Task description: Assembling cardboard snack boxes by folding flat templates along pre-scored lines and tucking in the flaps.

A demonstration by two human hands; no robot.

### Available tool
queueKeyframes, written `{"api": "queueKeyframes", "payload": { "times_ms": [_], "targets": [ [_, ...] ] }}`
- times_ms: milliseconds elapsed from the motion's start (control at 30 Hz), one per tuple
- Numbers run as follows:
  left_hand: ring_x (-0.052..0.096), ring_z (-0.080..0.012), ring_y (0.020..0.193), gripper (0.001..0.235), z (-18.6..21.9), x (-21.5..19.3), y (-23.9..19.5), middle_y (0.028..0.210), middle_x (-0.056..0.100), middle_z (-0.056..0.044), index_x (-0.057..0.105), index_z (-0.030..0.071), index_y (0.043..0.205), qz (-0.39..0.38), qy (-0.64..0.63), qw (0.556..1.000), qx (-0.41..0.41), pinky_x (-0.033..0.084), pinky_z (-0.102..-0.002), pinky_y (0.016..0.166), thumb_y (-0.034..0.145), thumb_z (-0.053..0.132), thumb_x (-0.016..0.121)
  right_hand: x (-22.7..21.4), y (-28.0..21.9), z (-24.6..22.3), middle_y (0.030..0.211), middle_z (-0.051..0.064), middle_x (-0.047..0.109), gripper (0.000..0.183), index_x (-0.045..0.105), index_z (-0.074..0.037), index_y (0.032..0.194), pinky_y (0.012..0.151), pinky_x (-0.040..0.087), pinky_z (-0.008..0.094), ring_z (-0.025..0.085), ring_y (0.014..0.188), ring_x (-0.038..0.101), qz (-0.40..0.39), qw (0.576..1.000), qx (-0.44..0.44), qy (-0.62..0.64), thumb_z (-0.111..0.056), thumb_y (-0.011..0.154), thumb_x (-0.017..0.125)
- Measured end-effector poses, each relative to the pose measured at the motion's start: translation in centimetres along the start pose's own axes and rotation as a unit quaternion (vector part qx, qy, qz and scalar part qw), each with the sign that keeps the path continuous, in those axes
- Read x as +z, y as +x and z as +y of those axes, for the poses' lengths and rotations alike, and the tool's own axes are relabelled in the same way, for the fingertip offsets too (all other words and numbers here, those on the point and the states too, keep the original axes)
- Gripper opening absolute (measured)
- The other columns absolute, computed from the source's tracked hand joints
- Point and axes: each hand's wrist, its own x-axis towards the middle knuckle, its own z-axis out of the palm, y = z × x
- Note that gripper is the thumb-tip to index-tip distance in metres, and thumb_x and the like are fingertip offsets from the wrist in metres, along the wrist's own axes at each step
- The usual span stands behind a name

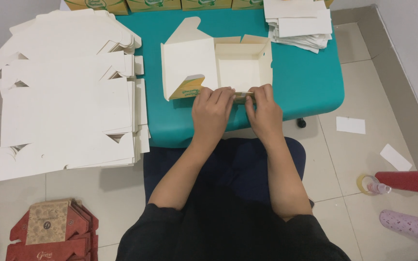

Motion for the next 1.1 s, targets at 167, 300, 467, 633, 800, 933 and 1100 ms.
{"api": "queueKeyframes", "payload": {
  "times_ms": [167,300,467,633,800,933,1100],
  "targets": [
    [0.064,-0.0131,0.063,0.018,1.6,0.7,-0.1,0.099,0.071,0.001,0.069,0.017,0.105,-0.007,0.007,1.0,0.012,0.05,-0.026,0.057,0.087,0.017,0.068,-0.2,0.1,-0.2,0.091,0.003,0.045,0.007,0.056,-0.007,0.101,0.052,0.055,0.041,0.032,0.072,0.065,0.007,1.0,-0.013,0.0,-0.007,0.094,0.056],
    [0.062,-0.0089,0.058,0.017,1.3,2.4,-0.7,0.09,0.064,0.008,0.065,0.021,0.105,-0.013,0.007,1.0,0.015,0.05,-0.024,0.057,0.09,0.014,0.062,-1.3,-0.5,-0.6,0.106,0.009,0.05,0.019,0.056,-0.003,0.114,0.051,0.052,0.036,0.028,0.066,0.062,0.021,0.984,-0.037,0.171,-0.002,0.095,0.051],
    [0.064,-0.0168,0.065,0.012,-0.5,-0.5,-1.4,0.086,0.057,0.005,0.064,0.018,0.096,-0.081,-0.078,0.993,0.024,0.05,-0.03,0.061,0.085,0.014,0.062,-2.0,-1.0,6.0,0.118,0.01,0.046,0.03,0.048,-0.004,0.129,0.061,0.051,0.031,0.019,0.074,0.059,0.142,0.951,-0.018,0.274,-0.002,0.101,0.038],
    [0.063,-0.0241,0.07,0.009,-3.5,-3.5,-1.7,0.082,0.053,0.0,0.062,0.013,0.09,-0.16,-0.155,0.975,-0.001,0.05,-0.036,0.068,0.087,0.017,0.054,-2.1,1.0,7.0,0.11,0.014,0.05,0.036,0.052,0.0,0.129,0.07,0.051,0.04,0.029,0.085,0.061,0.158,0.969,-0.048,0.182,0.01,0.097,0.039],
    [0.054,-0.0253,0.088,0.029,-5.8,-4.8,-0.6,0.08,0.05,-0.002,0.063,0.017,0.102,-0.209,-0.258,0.942,-0.059,0.04,-0.039,0.084,0.091,0.02,0.036,-1.1,1.0,3.2,0.13,0.016,0.04,0.05,0.048,-0.008,0.137,0.075,0.055,0.048,0.034,0.089,0.064,0.073,0.984,-0.134,0.096,0.014,0.091,0.047],
    [0.054,-0.0274,0.102,0.035,-6.3,-5.5,0.2,0.097,0.06,-0.004,0.064,0.017,0.108,-0.225,-0.288,0.926,-0.091,0.037,-0.041,0.093,0.094,0.02,0.032,-0.7,-0.4,0.6,0.139,0.019,0.037,0.046,0.051,-0.014,0.137,0.067,0.054,0.049,0.035,0.08,0.063,0.081,0.974,-0.186,0.104,0.008,0.097,0.043],
    [0.052,-0.034,0.121,0.039,-6.3,-5.9,0.6,0.123,0.059,-0.009,0.058,0.015,0.122,-0.194,-0.349,0.907,-0.133,0.018,-0.061,0.109,0.102,0.034,0.029,0.9,-2.5,4.0,0.117,0.003,0.057,0.025,0.062,-0.021,0.115,0.069,0.054,0.04,0.025,0.076,0.063,0.024,0.974,-0.215,0.075,-0.018,0.095,0.048]
  ]
}}
